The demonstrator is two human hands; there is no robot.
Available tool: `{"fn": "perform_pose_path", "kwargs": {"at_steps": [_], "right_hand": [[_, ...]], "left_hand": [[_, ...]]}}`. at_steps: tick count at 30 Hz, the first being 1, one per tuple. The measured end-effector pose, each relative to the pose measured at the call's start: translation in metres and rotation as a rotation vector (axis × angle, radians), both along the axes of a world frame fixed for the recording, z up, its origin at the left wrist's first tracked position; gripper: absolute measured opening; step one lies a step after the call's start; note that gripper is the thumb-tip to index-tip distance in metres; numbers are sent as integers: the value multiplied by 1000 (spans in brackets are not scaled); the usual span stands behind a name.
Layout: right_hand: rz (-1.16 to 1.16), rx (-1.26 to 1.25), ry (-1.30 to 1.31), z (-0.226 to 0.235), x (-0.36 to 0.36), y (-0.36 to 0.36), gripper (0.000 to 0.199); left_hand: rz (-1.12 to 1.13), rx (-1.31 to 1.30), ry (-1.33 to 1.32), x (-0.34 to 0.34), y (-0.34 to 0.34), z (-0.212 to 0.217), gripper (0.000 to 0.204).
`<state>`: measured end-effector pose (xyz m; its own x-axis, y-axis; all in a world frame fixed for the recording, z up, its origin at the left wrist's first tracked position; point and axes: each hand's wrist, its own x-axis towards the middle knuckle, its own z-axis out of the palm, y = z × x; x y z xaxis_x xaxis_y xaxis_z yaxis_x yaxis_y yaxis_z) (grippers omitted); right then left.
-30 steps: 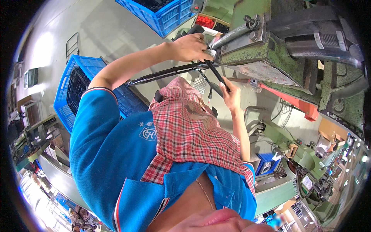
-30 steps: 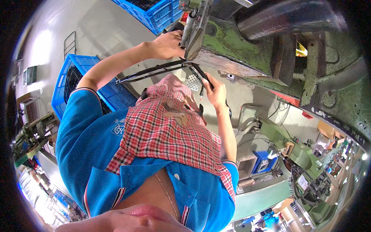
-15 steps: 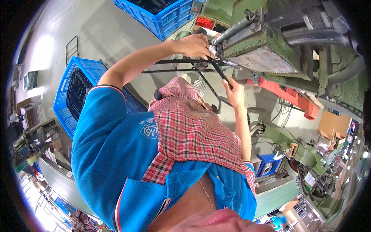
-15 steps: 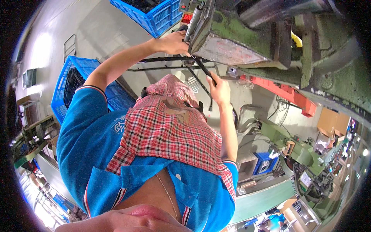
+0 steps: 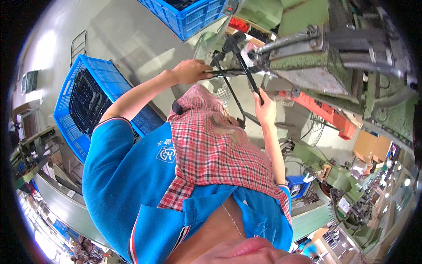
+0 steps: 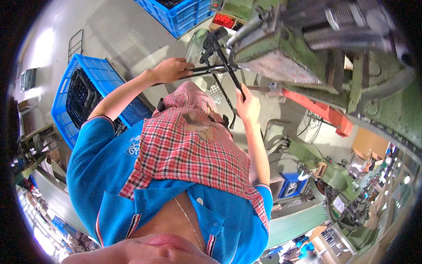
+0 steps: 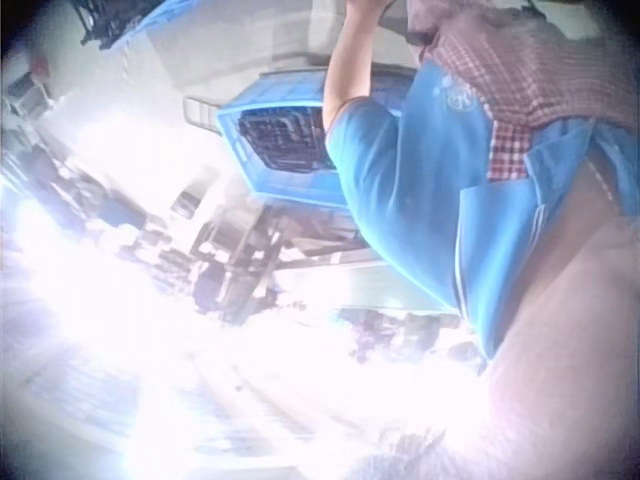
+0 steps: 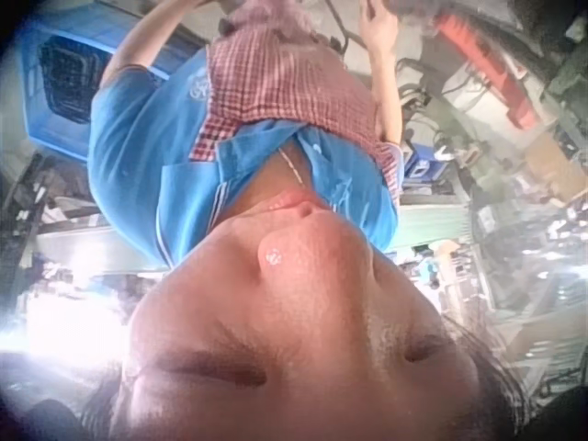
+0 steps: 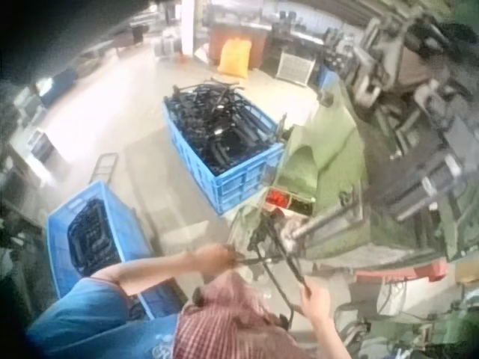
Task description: The person repeatedly picks up black metal frames from a blue crate, places them into a green press machine, and secures them with a red fastener. The person then removes the frames and places them on a nearby table. This cycle is performed multiple times throughout the clip.
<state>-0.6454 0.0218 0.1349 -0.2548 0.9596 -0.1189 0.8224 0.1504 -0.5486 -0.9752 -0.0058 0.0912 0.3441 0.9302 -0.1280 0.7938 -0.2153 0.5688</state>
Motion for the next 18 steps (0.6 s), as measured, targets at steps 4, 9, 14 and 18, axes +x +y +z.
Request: {"fn": "perform_pose_path", "kwargs": {"at_steps": [4, 9, 14, 18], "right_hand": [[83, 138, 188, -34, 16, 6, 31], [54, -18, 63, -7, 5, 7, 32], [21, -21, 135, -18, 11, 4, 33], [-31, -53, 155, -19, 7, -1, 34]], "left_hand": [[114, -15, 14, -26, 68, -4, 28], [180, 231, 53, -18, 200, -36, 17], [-26, 386, 473, 28, 265, -48, 18], [-141, 355, 512, 38, 286, -59, 17]]}}
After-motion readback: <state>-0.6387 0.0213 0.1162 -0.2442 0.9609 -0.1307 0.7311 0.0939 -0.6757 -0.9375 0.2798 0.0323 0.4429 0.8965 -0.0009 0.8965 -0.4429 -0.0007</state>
